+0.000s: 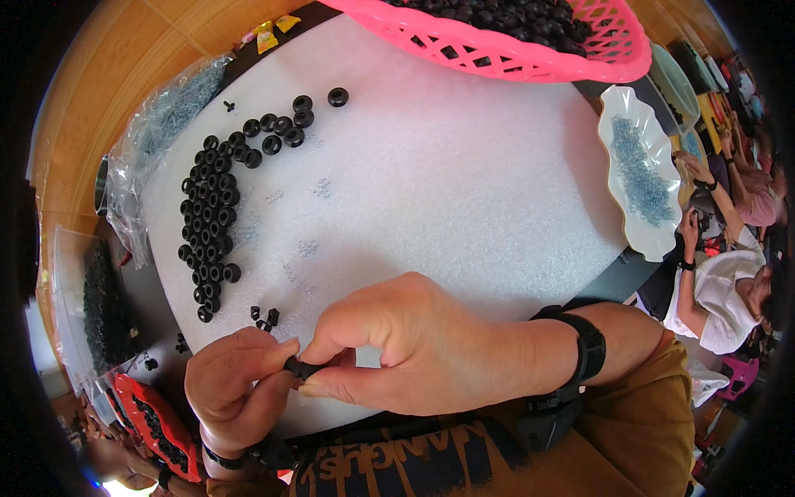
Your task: Assembling small black plastic sleeves and pins on a white surface.
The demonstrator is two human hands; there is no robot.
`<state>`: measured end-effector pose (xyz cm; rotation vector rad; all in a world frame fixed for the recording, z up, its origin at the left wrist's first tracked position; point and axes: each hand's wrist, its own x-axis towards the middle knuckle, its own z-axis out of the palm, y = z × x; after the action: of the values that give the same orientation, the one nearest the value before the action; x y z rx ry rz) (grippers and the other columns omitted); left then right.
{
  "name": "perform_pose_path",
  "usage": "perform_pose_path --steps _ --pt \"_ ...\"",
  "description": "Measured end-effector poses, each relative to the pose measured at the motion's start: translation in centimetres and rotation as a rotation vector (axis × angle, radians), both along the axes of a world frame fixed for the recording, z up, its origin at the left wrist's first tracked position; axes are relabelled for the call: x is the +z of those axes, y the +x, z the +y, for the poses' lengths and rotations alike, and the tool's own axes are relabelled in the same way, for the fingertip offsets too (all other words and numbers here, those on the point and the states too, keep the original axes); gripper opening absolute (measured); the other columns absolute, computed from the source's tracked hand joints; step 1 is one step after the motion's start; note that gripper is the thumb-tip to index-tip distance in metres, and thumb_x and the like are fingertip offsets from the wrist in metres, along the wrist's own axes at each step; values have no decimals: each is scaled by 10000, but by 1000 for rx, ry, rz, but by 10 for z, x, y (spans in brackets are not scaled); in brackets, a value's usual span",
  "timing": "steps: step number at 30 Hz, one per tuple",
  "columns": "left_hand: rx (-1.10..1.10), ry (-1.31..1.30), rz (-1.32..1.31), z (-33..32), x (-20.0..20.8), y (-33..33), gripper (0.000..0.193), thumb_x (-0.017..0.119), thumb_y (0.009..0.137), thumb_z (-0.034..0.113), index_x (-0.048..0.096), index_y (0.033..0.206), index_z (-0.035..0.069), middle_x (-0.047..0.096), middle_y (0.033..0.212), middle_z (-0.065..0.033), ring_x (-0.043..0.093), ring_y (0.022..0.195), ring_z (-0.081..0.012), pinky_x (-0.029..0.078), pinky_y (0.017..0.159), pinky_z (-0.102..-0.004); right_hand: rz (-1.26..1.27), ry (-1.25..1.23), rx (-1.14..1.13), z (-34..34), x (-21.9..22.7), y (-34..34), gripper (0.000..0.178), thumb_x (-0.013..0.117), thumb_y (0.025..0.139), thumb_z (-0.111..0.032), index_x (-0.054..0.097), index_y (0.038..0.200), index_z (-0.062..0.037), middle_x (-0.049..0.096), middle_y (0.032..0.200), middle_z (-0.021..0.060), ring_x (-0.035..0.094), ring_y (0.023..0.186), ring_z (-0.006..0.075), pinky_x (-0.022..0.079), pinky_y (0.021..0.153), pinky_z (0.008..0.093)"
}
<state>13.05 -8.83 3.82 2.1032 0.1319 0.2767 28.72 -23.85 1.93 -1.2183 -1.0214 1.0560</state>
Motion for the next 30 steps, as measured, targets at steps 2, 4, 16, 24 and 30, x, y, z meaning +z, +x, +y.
perform_pose_path --steps 2,4,16,24,30 --pt "-14 61 -2 -1 1 0 326 701 649 -68 669 969 -14 613 714 -100 588 569 -214 456 489 -278 1 -8 -2 0 0 0 130 710 783 -75 620 843 -4 639 733 111 645 671 216 488 593 295" --pt "11 111 11 -3 1 -1 327 716 643 -56 666 963 -9 602 705 -94 586 573 -213 457 487 -282 -35 -2 -24 0 -1 -2 125 711 778 -78 619 834 -14 634 725 108 641 664 234 485 583 307" --pt "60 250 -37 -9 -5 1 313 719 644 -66 636 943 -24 585 699 -93 574 568 -239 462 505 -312 -273 11 -29 1 -7 2 229 792 698 -55 679 897 -35 678 812 80 649 689 216 487 590 285" --pt "88 270 -59 -10 -10 4 303 719 672 -59 629 958 -11 595 726 -95 575 610 -247 465 534 -316 -346 48 -88 1 -8 2 227 796 696 -62 674 886 -38 680 807 79 660 705 219 489 594 288" --pt "68 205 -3 -7 -10 6 298 690 707 -41 625 996 -15 614 780 -104 581 646 -266 476 610 -340 -316 82 -133 2 -10 -2 169 751 726 -66 629 841 -44 635 740 76 621 659 243 463 566 321"
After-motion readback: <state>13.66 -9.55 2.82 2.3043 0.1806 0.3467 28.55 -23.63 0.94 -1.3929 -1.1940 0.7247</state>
